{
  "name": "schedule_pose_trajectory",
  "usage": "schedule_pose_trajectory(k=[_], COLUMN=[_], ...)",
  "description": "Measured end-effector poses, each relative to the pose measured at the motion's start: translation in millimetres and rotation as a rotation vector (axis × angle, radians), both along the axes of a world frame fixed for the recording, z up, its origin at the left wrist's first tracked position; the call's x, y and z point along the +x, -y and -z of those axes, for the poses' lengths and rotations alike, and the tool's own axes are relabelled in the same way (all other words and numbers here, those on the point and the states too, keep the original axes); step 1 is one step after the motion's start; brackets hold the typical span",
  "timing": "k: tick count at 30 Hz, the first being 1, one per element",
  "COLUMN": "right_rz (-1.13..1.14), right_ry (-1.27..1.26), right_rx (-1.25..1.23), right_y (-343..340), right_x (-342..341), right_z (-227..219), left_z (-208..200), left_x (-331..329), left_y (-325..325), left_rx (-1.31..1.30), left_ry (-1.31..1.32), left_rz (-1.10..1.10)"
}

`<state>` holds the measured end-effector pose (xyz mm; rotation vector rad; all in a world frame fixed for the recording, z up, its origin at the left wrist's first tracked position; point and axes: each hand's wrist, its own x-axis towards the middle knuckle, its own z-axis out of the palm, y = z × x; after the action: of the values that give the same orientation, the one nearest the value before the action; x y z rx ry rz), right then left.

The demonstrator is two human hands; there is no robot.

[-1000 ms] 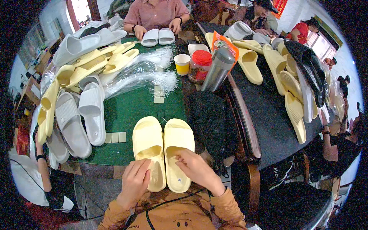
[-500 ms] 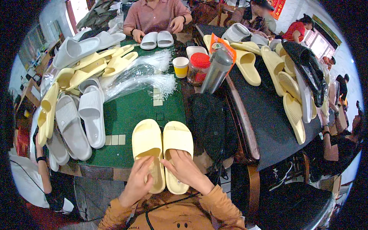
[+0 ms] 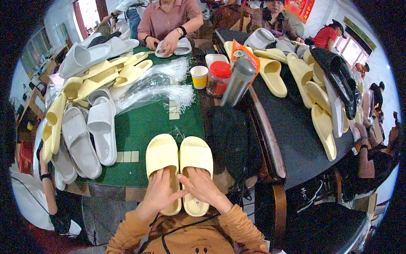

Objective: Manually stitching and assembling yellow plastic sandals at a workbench in a factory setting.

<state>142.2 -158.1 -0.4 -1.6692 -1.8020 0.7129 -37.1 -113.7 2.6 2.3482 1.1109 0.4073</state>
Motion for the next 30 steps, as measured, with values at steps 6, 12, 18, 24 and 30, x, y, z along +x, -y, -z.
schedule_pose_trajectory(k=[6,12,18,24,30], right_rz=[0.005,0.045,0.081,0.088,0.073], right_ry=[0.08,0.153,0.11,-0.205,-0.301], right_rx=[-0.074,0.009,0.008,-0.023,-0.131], right_y=[-2,-5,-12,-21,-15], right_x=[-5,-8,-10,-1,2], right_z=[-2,6,9,16,13], left_z=[12,22,19,0,12], left_x=[11,17,15,14,11], left_y=[-5,0,-4,-12,-3], left_rx=[0.035,0.126,-0.001,-0.029,0.076], left_ry=[-0.108,-0.087,-0.2,-0.15,-0.095], left_rz=[0.045,0.005,0.043,0.119,0.083])
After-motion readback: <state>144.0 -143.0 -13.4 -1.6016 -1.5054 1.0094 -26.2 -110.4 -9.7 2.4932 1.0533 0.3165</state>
